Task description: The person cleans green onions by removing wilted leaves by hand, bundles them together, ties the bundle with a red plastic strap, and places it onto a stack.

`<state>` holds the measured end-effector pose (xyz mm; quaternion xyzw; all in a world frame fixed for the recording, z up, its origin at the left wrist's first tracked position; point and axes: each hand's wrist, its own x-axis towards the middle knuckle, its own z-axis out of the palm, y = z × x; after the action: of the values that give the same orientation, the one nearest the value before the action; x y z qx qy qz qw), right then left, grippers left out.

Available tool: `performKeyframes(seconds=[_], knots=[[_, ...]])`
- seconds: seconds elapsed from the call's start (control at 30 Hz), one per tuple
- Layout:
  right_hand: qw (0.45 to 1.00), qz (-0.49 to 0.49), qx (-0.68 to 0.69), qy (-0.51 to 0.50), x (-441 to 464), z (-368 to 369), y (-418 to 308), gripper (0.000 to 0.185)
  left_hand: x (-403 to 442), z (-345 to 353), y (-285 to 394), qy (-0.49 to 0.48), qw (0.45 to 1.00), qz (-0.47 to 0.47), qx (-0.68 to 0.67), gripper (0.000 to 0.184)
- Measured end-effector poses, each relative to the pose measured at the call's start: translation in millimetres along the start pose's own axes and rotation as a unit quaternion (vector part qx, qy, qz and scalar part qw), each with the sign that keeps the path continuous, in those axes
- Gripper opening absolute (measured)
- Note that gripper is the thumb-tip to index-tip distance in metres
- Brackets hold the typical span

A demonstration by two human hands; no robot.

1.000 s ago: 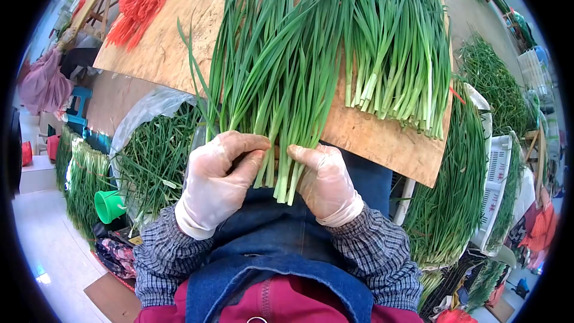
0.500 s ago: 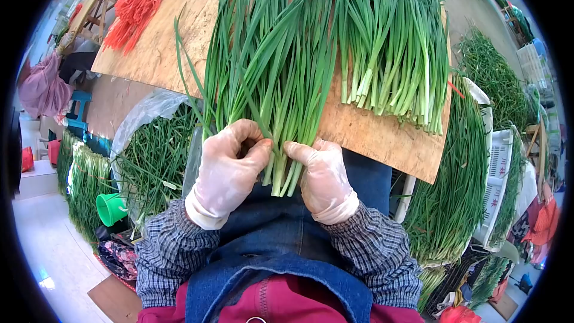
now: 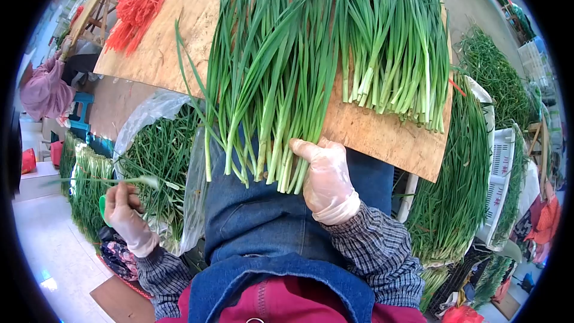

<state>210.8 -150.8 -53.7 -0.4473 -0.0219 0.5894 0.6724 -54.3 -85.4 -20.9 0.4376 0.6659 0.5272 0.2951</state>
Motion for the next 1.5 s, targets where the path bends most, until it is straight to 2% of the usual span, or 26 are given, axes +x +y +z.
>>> performKeyframes(seconds=[0.07,0.1,0.13,0.17,0.2,0.23,0.27,0.3,0.4,0.5,0.53,0.6,0.63,0.67,0.73,0.8,0.87,0.97,1.07,1.1,1.3,1.43,1.47,1.5], knots=[[1.000,0.009,0.014,-0.009,-0.4,2.3,0.1,0.026,7.2,-3.0,-4.1,-0.068,0.986,-0.006,0.149,0.014],[1.000,0.015,0.013,-0.017,-0.7,2.7,0.0,0.026,-4.3,1.4,-8.3,-0.117,0.985,0.019,0.126,0.014],[0.999,0.020,0.009,-0.027,-0.6,3.2,-0.9,0.026,-13.5,13.8,-8.3,-0.175,0.967,0.105,0.149,0.009],[0.999,0.033,0.002,-0.029,-1.1,3.4,-2.5,0.025,-28.7,33.0,4.5,-0.231,0.950,0.147,0.149,0.006],[0.999,0.025,0.000,-0.020,-1.7,5.7,-3.0,0.025,-36.0,52.6,13.5,-0.299,0.909,0.265,0.119,0.005],[1.000,0.016,0.000,-0.009,-2.8,8.1,-3.2,0.026,-44.5,70.8,17.3,-0.339,0.895,0.279,0.073,0.009],[1.000,0.007,-0.001,0.002,-3.6,9.8,-3.9,0.026,-51.0,87.8,18.0,-0.352,0.877,0.319,0.066,0.015],[1.000,0.003,0.001,0.011,-4.0,10.6,-4.3,0.025,-57.4,100.9,27.2,-0.365,0.862,0.331,0.117,0.021],[0.998,0.004,-0.058,0.021,-2.1,2.0,-4.7,0.022,-64.3,133.1,27.7,-0.349,0.830,0.358,0.249,0.020],[0.955,-0.028,-0.296,0.017,-7.5,-7.0,-17.6,0.021,-61.2,137.9,19.1,-0.363,0.855,0.326,0.178,0.017],[0.839,-0.059,-0.540,0.033,-10.5,-12.2,-31.1,0.021,-58.8,134.8,19.3,-0.385,0.872,0.267,0.142,0.014],[0.875,-0.171,-0.443,0.090,-18.3,-13.3,-33.9,0.019,-53.3,125.9,26.7,-0.411,0.894,0.149,0.093,0.011],[0.895,-0.194,-0.387,0.104,-22.8,-9.0,-40.3,0.018,-52.2,122.7,27.8,-0.426,0.899,0.089,0.051,0.009],[0.915,-0.205,-0.330,0.106,-26.4,-2.1,-44.8,0.016,-51.6,119.3,34.4,-0.440,0.897,0.012,0.031,0.008],[0.929,-0.173,-0.325,0.043,-28.3,15.4,-57.2,0.017,-52.3,115.9,44.2,-0.448,0.893,-0.049,-0.001,0.007],[0.936,-0.104,-0.335,0.019,-18.0,33.6,-55.5,0.024,-55.8,115.6,49.2,-0.448,0.894,0.004,0.006,0.009],[0.941,-0.076,-0.328,-0.024,-4.1,43.8,-49.3,0.041,-60.6,116.8,47.9,-0.444,0.894,0.053,0.004,0.009],[0.965,-0.056,-0.253,-0.050,8.8,46.5,-39.7,0.035,-63.8,112.7,58.2,-0.437,0.888,0.126,0.064,0.006],[0.976,-0.044,-0.205,-0.056,12.1,45.9,-37.9,0.024,-64.8,115.2,43.9,-0.347,0.885,0.308,0.043,0.009],[0.980,-0.034,-0.189,-0.051,11.7,46.4,-36.9,0.019,-64.5,116.1,38.7,-0.336,0.881,0.331,0.029,0.009],[0.990,-0.058,-0.129,-0.009,15.1,42.7,-33.7,0.006,-65.3,105.9,40.7,-0.383,0.850,0.361,0.021,0.010],[0.994,-0.066,-0.088,-0.014,20.3,33.6,-41.8,0.007,-59.7,80.3,46.3,-0.452,0.855,0.250,-0.042,0.012],[0.995,-0.060,-0.079,-0.020,20.7,31.3,-43.8,0.008,-57.2,74.6,44.8,-0.451,0.869,0.195,-0.065,0.009],[0.996,-0.053,-0.072,-0.031,21.3,28.9,-43.7,0.008,-56.9,71.5,44.0,-0.436,0.886,0.097,-0.123,0.008]])
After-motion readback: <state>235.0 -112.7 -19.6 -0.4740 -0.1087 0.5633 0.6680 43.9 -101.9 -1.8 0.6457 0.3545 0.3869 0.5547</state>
